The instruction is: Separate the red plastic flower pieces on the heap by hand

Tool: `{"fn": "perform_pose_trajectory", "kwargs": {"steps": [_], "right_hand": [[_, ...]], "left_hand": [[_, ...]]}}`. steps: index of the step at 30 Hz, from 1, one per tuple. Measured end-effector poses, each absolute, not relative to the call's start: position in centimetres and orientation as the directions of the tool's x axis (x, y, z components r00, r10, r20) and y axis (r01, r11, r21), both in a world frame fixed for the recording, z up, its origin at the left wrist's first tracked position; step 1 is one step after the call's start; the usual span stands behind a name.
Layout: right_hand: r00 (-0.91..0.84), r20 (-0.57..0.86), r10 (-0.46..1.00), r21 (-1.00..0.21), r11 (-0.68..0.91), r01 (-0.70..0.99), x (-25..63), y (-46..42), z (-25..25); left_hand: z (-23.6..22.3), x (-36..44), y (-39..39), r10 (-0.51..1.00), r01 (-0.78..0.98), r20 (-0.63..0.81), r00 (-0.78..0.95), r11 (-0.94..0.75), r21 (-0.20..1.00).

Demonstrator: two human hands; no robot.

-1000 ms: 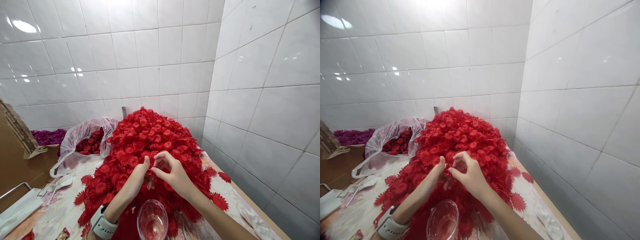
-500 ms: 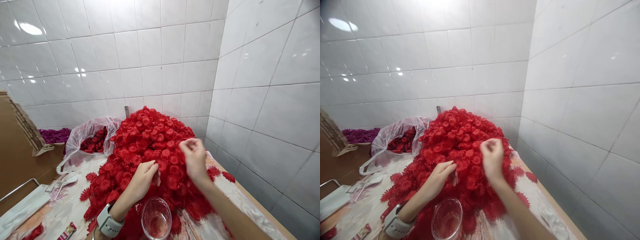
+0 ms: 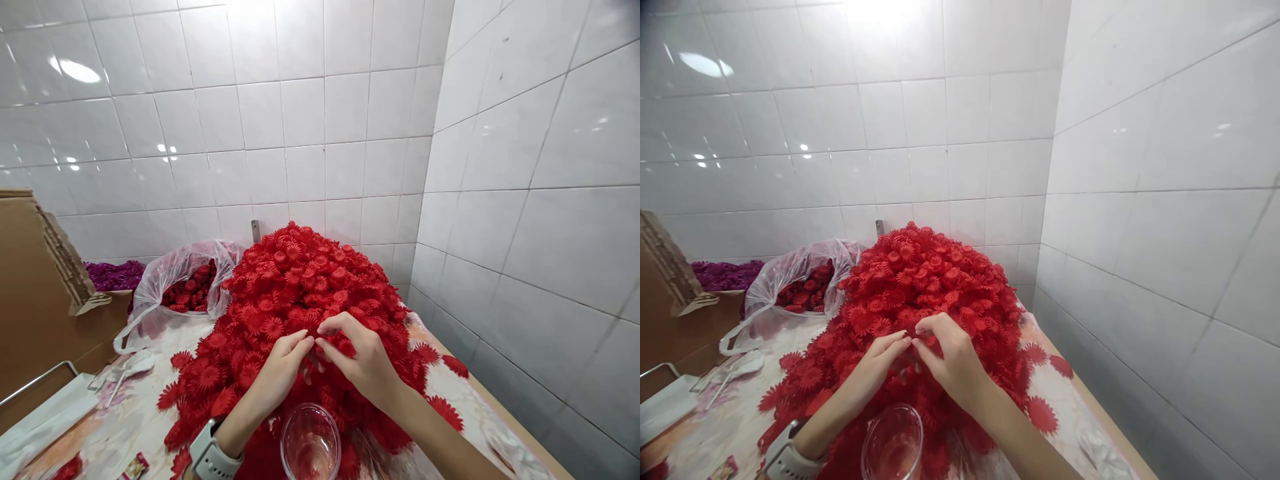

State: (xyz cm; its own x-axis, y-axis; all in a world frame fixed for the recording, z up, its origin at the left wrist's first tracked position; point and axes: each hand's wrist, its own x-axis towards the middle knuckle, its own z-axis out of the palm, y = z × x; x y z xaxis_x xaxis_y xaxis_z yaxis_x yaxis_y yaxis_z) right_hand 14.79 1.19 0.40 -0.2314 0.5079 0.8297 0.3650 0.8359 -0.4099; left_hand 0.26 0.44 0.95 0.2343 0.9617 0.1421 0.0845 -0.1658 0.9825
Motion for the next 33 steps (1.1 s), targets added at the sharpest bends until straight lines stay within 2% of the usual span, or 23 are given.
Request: {"fn": "perform_pose_trajectory", "kwargs": {"steps": [4,7,9,13,19,24,29,32,33], "right_hand": [[-0.111,0.813,0.572,-0.503,0.785,0.36,14.6,1.0,0.0],[0.015,0.775,0.631,-0.601,0.731,0.324,14.7,1.1,0.0],[0.02,0.739,0.674,-0.65,0.705,0.284,14.7,1.0,0.0],[-0.141,0.632,0.762,-0.75,0.647,0.135,14.4,0.8,0.1],[-0.306,0.405,0.862,-0.914,0.381,-0.137,14.5,1.0,0.5],[-0.413,0.353,0.84,-0.936,0.31,-0.169,14.6,1.1,0.5],[-0.188,0.406,0.894,-0.913,0.386,-0.135,14.7,1.5,0.6],[0.091,0.504,0.859,-0.858,0.51,-0.058,16.5,2.7,1.2],[0.244,0.526,0.815,-0.837,0.547,-0.023,17.3,3.1,1.3]], "left_hand": [[0.6,0.3,0.6,0.959,0.038,0.159,0.233,-0.173,0.984],[0.5,0.2,0.8,0.968,0.065,0.13,0.217,-0.147,0.987],[0.5,0.1,0.7,0.968,0.112,0.136,0.212,-0.163,0.98],[0.6,0.0,0.4,0.96,0.196,0.203,0.191,-0.24,0.951],[0.7,0.0,0.3,0.966,0.139,0.181,0.186,-0.209,0.968],[0.9,-0.1,0.2,0.942,0.174,0.158,0.295,-0.216,0.961],[1.6,0.1,-0.2,0.925,0.181,0.159,0.346,-0.233,0.956],[1.8,0.3,-0.4,0.941,0.176,0.153,0.302,-0.212,0.961],[1.7,0.3,-0.4,0.947,0.168,0.147,0.286,-0.201,0.965]]}}
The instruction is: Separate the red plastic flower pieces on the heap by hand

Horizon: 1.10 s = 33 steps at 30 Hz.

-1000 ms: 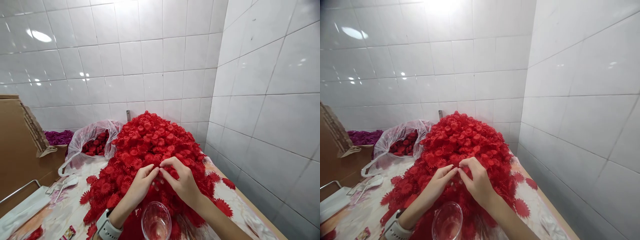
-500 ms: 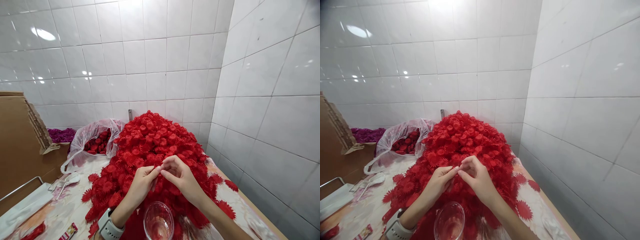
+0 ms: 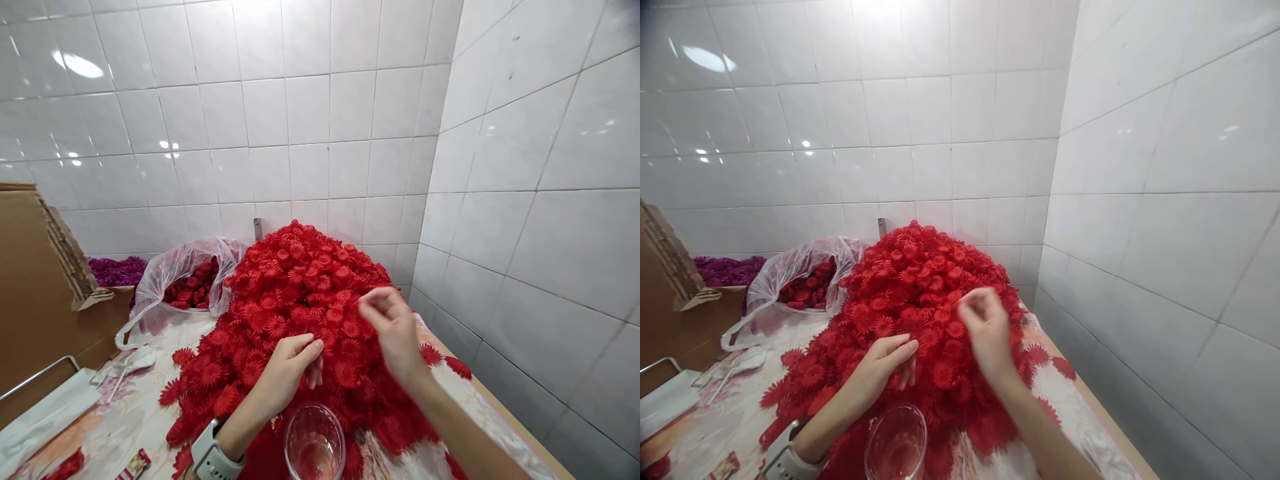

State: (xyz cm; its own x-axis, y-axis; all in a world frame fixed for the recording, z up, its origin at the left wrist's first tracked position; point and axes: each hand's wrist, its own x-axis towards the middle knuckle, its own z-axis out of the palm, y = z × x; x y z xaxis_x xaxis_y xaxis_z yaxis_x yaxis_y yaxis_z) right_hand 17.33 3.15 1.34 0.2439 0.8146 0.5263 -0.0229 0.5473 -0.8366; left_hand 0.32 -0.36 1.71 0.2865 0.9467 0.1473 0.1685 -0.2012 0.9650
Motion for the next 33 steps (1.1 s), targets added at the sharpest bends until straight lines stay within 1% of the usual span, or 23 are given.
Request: {"fn": "perform_pose_trajectory", "kwargs": {"steps": [1,2,3,4,5,6,7,9,10,11,13,15,18,20,22,25,28,33], "right_hand": [[0.387,0.536,0.75,-0.814,0.581,0.0,18.1,3.6,1.5],[0.456,0.535,0.711,-0.808,0.589,0.029,18.7,3.9,1.5],[0.454,0.533,0.714,-0.82,0.568,0.069,19.1,4.1,1.5],[0.388,0.541,0.746,-0.833,0.539,0.126,19.3,4.1,1.4],[0.284,0.561,0.778,-0.828,0.517,0.219,19.1,3.9,1.3],[0.164,0.59,0.791,-0.79,0.523,0.321,18.7,3.7,1.1],[0.084,0.635,0.768,-0.727,0.557,0.402,18.2,3.3,0.9],[-0.017,0.716,0.698,-0.613,0.64,0.464,17.0,2.4,0.7],[-0.046,0.734,0.678,-0.587,0.667,0.458,16.5,2.0,0.7],[-0.077,0.727,0.682,-0.593,0.68,0.431,16.1,1.6,0.7],[-0.143,0.65,0.746,-0.675,0.654,0.341,15.7,1.0,0.8],[-0.185,0.556,0.81,-0.774,0.586,0.241,15.5,0.8,0.7],[-0.12,0.507,0.854,-0.843,0.52,0.138,15.2,0.9,0.5],[-0.053,0.501,0.864,-0.857,0.504,0.106,15.0,1.0,0.3],[-0.029,0.494,0.869,-0.863,0.494,0.101,14.9,1.0,0.2],[-0.017,0.518,0.855,-0.847,0.516,0.125,15.0,0.9,0.3],[0.013,0.571,0.821,-0.813,0.563,0.151,15.1,0.8,0.3],[-0.065,0.559,0.827,-0.819,0.563,0.111,15.0,0.7,0.3]], "left_hand": [[1.6,0.3,-0.3,0.952,0.16,0.139,0.274,-0.188,0.969],[1.5,0.3,-0.2,0.956,0.15,0.128,0.263,-0.172,0.974],[1.4,0.3,-0.1,0.96,0.142,0.117,0.254,-0.156,0.978],[1.2,0.3,0.0,0.963,0.134,0.106,0.246,-0.142,0.981],[1.1,0.3,0.2,0.965,0.126,0.1,0.242,-0.134,0.983],[1.0,0.2,0.3,0.966,0.119,0.099,0.24,-0.13,0.984],[0.9,0.2,0.4,0.965,0.111,0.101,0.241,-0.131,0.985],[0.9,0.3,0.4,0.964,0.103,0.11,0.242,-0.138,0.985],[0.9,0.3,0.4,0.964,0.103,0.111,0.243,-0.14,0.985],[0.9,0.4,0.3,0.963,0.102,0.109,0.247,-0.138,0.985],[1.0,0.4,0.2,0.958,0.093,0.097,0.27,-0.126,0.988],[1.0,0.5,0.2,0.949,0.071,0.093,0.302,-0.12,0.99],[0.8,0.6,0.1,0.945,0.078,0.152,0.29,-0.181,0.98],[0.6,0.6,0.1,0.95,0.111,0.198,0.24,-0.23,0.967],[0.5,0.6,0.1,0.959,0.123,0.222,0.177,-0.246,0.962],[0.4,0.5,0.1,0.972,0.106,0.21,0.103,-0.22,0.97],[0.6,0.4,0.1,0.98,0.07,0.165,0.113,-0.174,0.982],[0.7,0.5,0.4,0.987,0.01,0.142,0.073,-0.143,0.99]]}}
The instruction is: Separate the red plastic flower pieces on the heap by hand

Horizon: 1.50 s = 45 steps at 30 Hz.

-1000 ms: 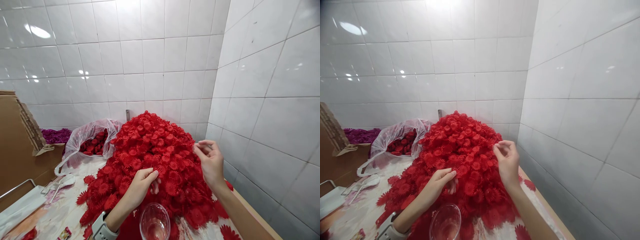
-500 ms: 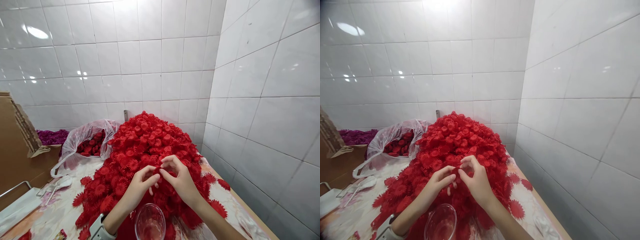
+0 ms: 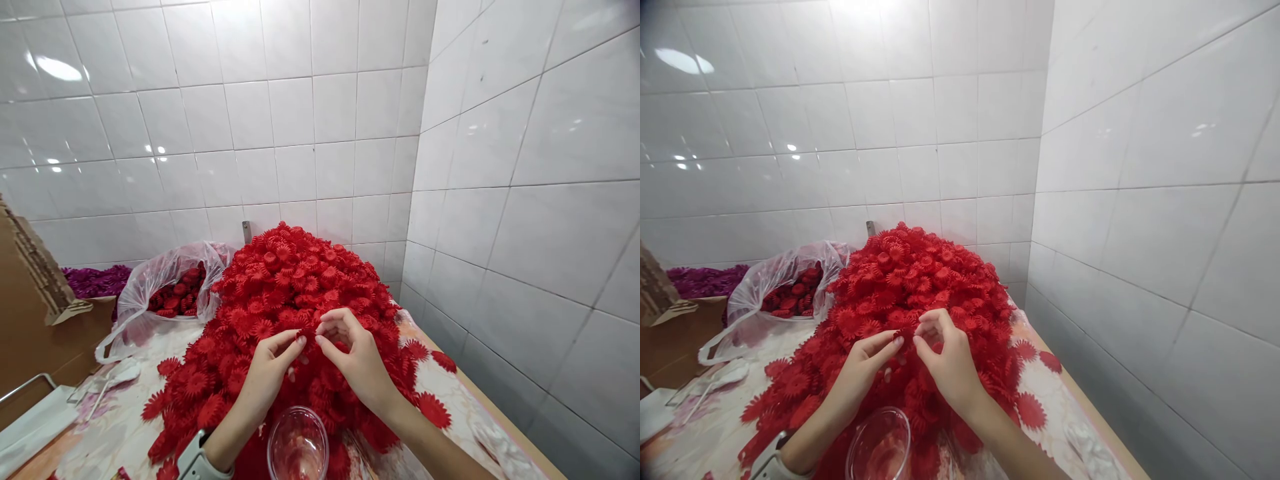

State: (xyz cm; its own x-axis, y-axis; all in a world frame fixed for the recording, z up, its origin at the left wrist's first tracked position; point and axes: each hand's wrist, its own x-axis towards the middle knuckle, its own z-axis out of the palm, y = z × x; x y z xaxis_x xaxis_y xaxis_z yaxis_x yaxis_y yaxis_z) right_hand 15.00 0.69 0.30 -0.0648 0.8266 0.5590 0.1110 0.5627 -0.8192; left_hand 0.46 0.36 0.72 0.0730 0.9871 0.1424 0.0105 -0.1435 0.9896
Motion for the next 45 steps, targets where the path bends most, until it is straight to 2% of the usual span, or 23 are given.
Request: {"fn": "perform_pose_trajectory", "kwargs": {"steps": [4,7,11,17,22,26,28,30,33,37,39,42,44,45], "right_hand": [[0.014,0.583,0.813,-0.806,0.576,0.138,15.1,0.5,0.3],[0.047,0.635,0.771,-0.769,0.626,0.126,15.0,0.2,0.3],[-0.096,0.642,0.76,-0.76,0.648,0.046,14.8,0.1,0.4],[-0.268,0.529,0.805,-0.838,0.546,-0.012,15.1,0.5,0.4],[-0.308,0.522,0.796,-0.84,0.542,-0.02,15.2,0.6,0.3],[-0.258,0.61,0.749,-0.747,0.652,0.129,15.3,0.6,0.1],[-0.23,0.617,0.752,-0.745,0.653,0.137,15.4,0.7,0.1],[-0.203,0.579,0.79,-0.797,0.6,0.061,15.3,0.7,0.3],[-0.184,0.484,0.856,-0.874,0.462,-0.152,15.1,0.7,0.6],[-0.176,0.387,0.905,-0.88,0.306,-0.363,15.4,1.3,1.0],[-0.07,0.377,0.923,-0.855,0.318,-0.409,16.5,2.3,1.2],[0.295,0.379,0.877,-0.749,0.478,-0.46,18.6,3.8,1.4],[0.324,0.39,0.862,-0.751,0.501,-0.43,19.0,4.1,1.3],[0.248,0.404,0.88,-0.788,0.473,-0.394,18.8,4.0,1.3]], "left_hand": [[0.7,0.4,0.4,0.992,-0.012,0.108,0.06,-0.108,0.994],[0.8,0.2,0.3,0.991,0.066,0.113,0.066,-0.118,0.991],[0.9,0.0,0.2,0.99,0.114,0.121,0.076,-0.129,0.985],[1.0,-0.2,0.5,0.993,0.076,0.099,0.059,-0.103,0.992],[1.4,-0.4,0.1,0.993,0.063,0.07,0.099,-0.076,0.995],[2.1,-0.3,-0.4,0.982,0.052,0.032,0.188,-0.043,0.998],[2.3,-0.2,-0.5,0.979,0.059,0.034,0.202,-0.047,0.997],[2.3,-0.1,-0.5,0.981,0.057,0.037,0.188,-0.048,0.997],[2.2,0.2,-0.4,0.985,0.04,0.047,0.164,-0.054,0.998],[2.5,0.5,-0.6,0.989,0.058,0.064,0.131,-0.073,0.996],[2.5,0.1,-0.8,0.992,0.084,0.068,0.107,-0.077,0.993],[2.4,-1.2,-0.9,0.997,0.129,0.074,0.035,-0.077,0.989],[2.2,-1.8,-0.7,0.996,0.145,0.092,0.005,-0.092,0.985],[2.2,-1.9,-0.6,0.995,0.145,0.095,0.008,-0.096,0.985]]}}
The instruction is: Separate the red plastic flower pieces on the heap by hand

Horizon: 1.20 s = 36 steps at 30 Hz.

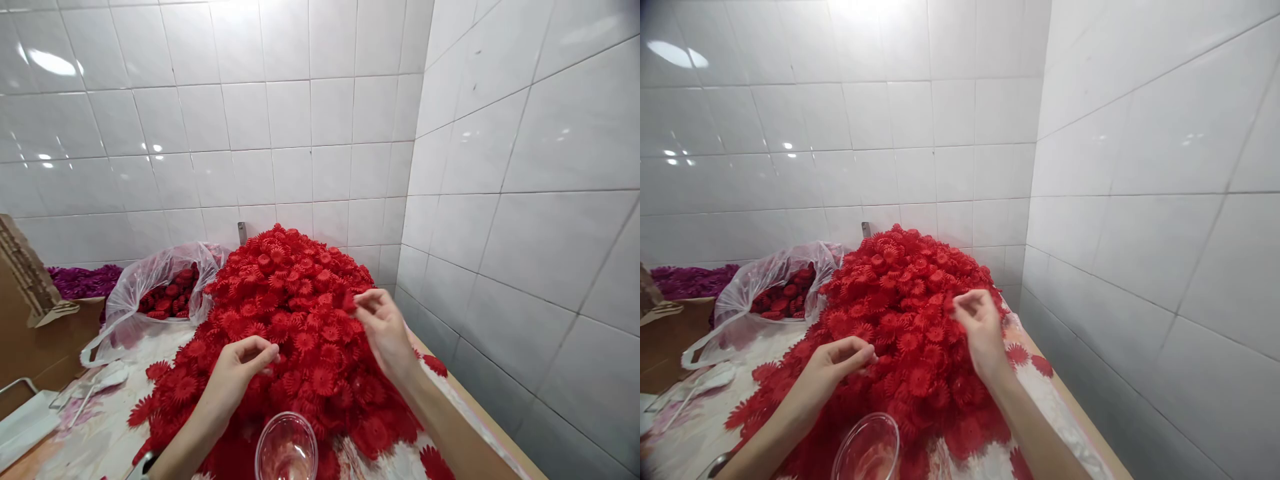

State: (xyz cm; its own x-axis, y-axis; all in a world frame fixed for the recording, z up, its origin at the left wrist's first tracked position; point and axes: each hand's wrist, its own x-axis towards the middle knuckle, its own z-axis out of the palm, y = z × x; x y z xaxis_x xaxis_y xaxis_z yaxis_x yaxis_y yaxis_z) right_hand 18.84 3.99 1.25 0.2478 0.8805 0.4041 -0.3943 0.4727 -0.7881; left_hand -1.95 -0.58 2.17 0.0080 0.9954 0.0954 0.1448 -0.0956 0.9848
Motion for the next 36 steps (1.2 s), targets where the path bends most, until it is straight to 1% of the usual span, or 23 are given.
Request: {"fn": "perform_pose_trajectory", "kwargs": {"steps": [2,3,6,9,12,17,19,21,22,23,24,26,29,32,34,36], "right_hand": [[0.077,0.408,0.91,-0.846,0.409,-0.342,17.8,3.3,1.0],[0.029,0.415,0.909,-0.856,0.401,-0.326,17.1,2.8,0.9],[-0.034,0.434,0.9,-0.864,0.406,-0.297,15.7,1.7,0.7],[-0.037,0.444,0.895,-0.869,0.42,-0.262,15.6,1.3,0.4],[-0.048,0.465,0.884,-0.869,0.446,-0.212,15.7,1.1,0.1],[-0.046,0.525,0.85,-0.85,0.52,-0.086,15.0,0.5,-0.2],[-0.03,0.542,0.84,-0.84,0.54,-0.062,15.2,0.6,0.0],[0.019,0.54,0.841,-0.838,0.54,-0.075,16.2,1.1,0.5],[0.085,0.528,0.845,-0.84,0.535,-0.092,16.8,1.5,0.8],[0.142,0.502,0.853,-0.842,0.519,-0.146,17.5,1.9,1.1],[0.155,0.47,0.869,-0.842,0.494,-0.215,18.1,2.2,1.3],[0.133,0.411,0.902,-0.834,0.431,-0.344,18.6,2.5,1.5],[-0.022,0.34,0.94,-0.862,0.303,-0.408,17.6,2.1,1.2],[-0.093,0.323,0.942,-0.883,0.265,-0.387,15.9,1.3,0.5],[-0.079,0.35,0.933,-0.891,0.306,-0.335,15.3,1.0,0.1],[-0.049,0.4,0.915,-0.893,0.378,-0.243,15.2,0.8,-0.2]], "left_hand": [[2.2,-1.6,-0.3,0.994,0.14,0.108,0.032,-0.111,0.984],[2.2,-1.2,-0.3,0.991,0.144,0.126,0.041,-0.131,0.981],[2.4,0.5,-0.3,0.976,0.169,0.205,0.067,-0.214,0.962],[2.5,1.6,-0.3,0.959,0.19,0.269,0.089,-0.282,0.94],[2.6,1.9,-0.1,0.942,0.253,0.326,0.082,-0.336,0.907],[2.7,1.9,-0.2,0.92,0.371,0.364,0.143,-0.391,0.842],[2.6,1.8,-0.4,0.906,0.43,0.391,0.162,-0.422,0.799],[2.4,1.4,-0.7,0.888,0.478,0.421,0.186,-0.456,0.751],[2.4,1.2,-0.8,0.879,0.494,0.435,0.195,-0.471,0.731],[2.3,0.9,-0.8,0.872,0.505,0.448,0.197,-0.482,0.716],[2.4,0.6,-0.9,0.866,0.51,0.462,0.188,-0.489,0.708],[2.5,0.2,-0.8,0.857,0.5,0.493,0.149,-0.495,0.711],[2.8,0.3,-0.6,0.839,0.44,0.531,0.12,-0.525,0.729],[2.6,1.2,-0.6,0.832,0.372,0.538,0.135,-0.545,0.751],[2.1,1.7,-0.5,0.85,0.317,0.506,0.148,-0.525,0.79],[1.6,1.9,-0.4,0.881,0.235,0.452,0.141,-0.473,0.849]]}}
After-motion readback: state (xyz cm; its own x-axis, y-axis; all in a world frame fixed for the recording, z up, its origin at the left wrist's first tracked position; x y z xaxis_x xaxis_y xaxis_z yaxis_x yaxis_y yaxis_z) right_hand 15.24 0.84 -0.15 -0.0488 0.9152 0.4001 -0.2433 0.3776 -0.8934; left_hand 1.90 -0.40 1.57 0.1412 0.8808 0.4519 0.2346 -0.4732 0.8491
